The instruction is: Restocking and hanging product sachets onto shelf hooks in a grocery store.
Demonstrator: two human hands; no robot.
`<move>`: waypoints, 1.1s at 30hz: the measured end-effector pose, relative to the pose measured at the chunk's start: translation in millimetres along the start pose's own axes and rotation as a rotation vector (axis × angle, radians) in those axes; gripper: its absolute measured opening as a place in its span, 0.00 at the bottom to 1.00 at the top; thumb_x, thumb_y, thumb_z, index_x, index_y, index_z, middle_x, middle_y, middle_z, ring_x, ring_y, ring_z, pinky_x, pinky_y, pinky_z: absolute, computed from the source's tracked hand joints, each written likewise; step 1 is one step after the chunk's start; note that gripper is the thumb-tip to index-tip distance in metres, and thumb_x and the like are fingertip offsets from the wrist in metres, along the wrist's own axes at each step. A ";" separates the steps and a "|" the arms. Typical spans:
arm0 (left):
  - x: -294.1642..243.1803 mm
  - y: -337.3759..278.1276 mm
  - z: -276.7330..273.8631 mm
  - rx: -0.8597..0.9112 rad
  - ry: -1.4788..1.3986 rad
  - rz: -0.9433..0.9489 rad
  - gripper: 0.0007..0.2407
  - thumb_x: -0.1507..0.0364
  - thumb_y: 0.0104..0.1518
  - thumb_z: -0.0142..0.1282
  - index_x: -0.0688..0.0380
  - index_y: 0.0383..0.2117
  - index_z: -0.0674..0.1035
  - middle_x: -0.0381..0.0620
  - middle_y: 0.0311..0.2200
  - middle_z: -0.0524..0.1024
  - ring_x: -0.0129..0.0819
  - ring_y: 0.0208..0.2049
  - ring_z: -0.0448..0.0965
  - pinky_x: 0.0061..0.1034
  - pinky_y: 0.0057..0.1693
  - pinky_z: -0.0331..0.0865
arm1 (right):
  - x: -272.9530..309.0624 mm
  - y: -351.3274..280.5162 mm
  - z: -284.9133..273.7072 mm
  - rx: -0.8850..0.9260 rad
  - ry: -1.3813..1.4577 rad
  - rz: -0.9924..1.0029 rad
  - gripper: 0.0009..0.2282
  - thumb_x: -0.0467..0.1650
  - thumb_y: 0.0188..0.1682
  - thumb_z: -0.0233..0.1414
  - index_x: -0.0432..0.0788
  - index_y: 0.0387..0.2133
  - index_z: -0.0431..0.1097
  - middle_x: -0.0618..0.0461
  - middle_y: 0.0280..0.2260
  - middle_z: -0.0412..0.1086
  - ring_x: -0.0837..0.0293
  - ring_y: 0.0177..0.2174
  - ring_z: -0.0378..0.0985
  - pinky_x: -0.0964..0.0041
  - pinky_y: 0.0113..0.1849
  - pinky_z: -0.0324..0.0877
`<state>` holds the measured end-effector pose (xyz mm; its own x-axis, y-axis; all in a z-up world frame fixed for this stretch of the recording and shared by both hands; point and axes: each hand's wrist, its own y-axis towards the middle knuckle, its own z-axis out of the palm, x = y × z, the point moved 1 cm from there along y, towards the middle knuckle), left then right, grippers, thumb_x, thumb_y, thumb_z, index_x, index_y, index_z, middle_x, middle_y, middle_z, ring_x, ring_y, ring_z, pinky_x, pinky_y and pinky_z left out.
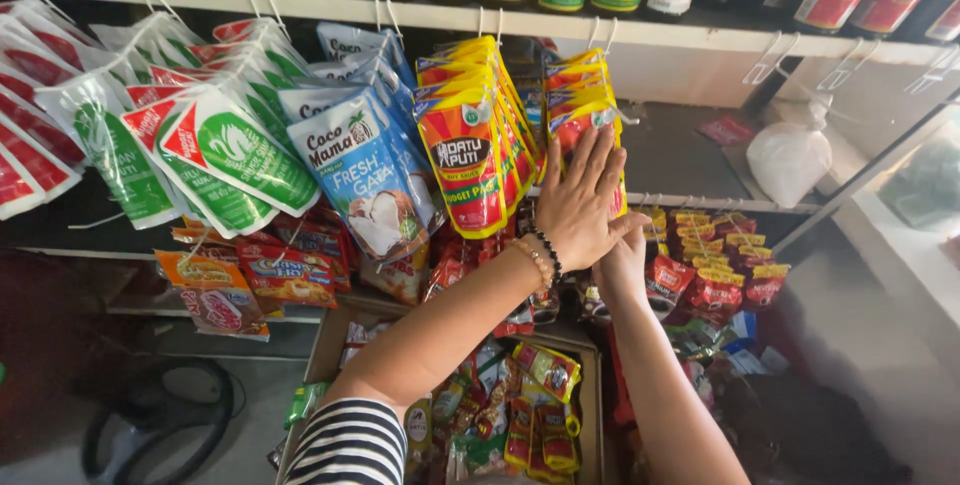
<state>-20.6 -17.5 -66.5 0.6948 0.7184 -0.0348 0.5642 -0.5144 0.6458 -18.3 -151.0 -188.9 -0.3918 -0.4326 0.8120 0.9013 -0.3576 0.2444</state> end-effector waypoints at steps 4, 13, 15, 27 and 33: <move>-10.3 -24.2 9.1 0.021 -0.023 0.007 0.40 0.42 0.59 0.41 0.63 0.69 0.62 0.56 0.73 0.47 0.49 0.76 0.38 0.58 0.74 0.30 | -6.6 -13.3 -15.9 -0.014 -0.076 0.016 0.11 0.30 0.62 0.49 0.34 0.52 0.63 0.46 0.43 0.71 0.57 0.39 0.75 0.65 0.36 0.72; -42.0 -94.4 40.7 0.123 -0.254 0.086 0.39 0.44 0.62 0.39 0.74 0.64 0.63 0.68 0.70 0.53 0.57 0.73 0.46 0.52 0.73 0.40 | -12.2 -73.0 -44.3 -0.239 -0.165 0.014 0.10 0.32 0.57 0.50 0.37 0.45 0.65 0.48 0.41 0.73 0.59 0.40 0.76 0.65 0.42 0.75; -49.4 -112.8 43.8 0.159 -0.348 0.101 0.37 0.47 0.64 0.39 0.75 0.64 0.62 0.69 0.69 0.55 0.61 0.73 0.49 0.52 0.73 0.43 | -31.0 -90.0 -73.1 -0.172 -0.152 -0.031 0.10 0.30 0.58 0.52 0.36 0.47 0.67 0.49 0.43 0.72 0.60 0.42 0.74 0.66 0.44 0.73; -100.2 -226.6 127.5 0.752 -0.753 0.027 0.33 0.53 0.63 0.47 0.70 0.65 0.58 0.67 0.64 0.62 0.64 0.65 0.59 0.51 0.66 0.55 | -111.8 -237.4 -181.6 -0.580 -0.075 0.223 0.12 0.26 0.52 0.54 0.39 0.48 0.65 0.50 0.37 0.71 0.58 0.34 0.74 0.64 0.34 0.72; -116.6 -294.7 188.9 0.858 -0.992 -0.067 0.29 0.56 0.63 0.51 0.67 0.62 0.65 0.69 0.58 0.68 0.64 0.59 0.67 0.47 0.63 0.62 | -156.1 -293.7 -224.2 -0.668 -0.250 0.329 0.13 0.26 0.50 0.54 0.38 0.48 0.65 0.50 0.37 0.73 0.59 0.34 0.75 0.65 0.35 0.74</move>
<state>-183.6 -38.2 -396.8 0.4769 0.2954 -0.8278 0.4571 -0.8878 -0.0534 -263.3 -164.0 -506.3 0.0004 -0.4317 0.9020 0.6304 -0.7001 -0.3353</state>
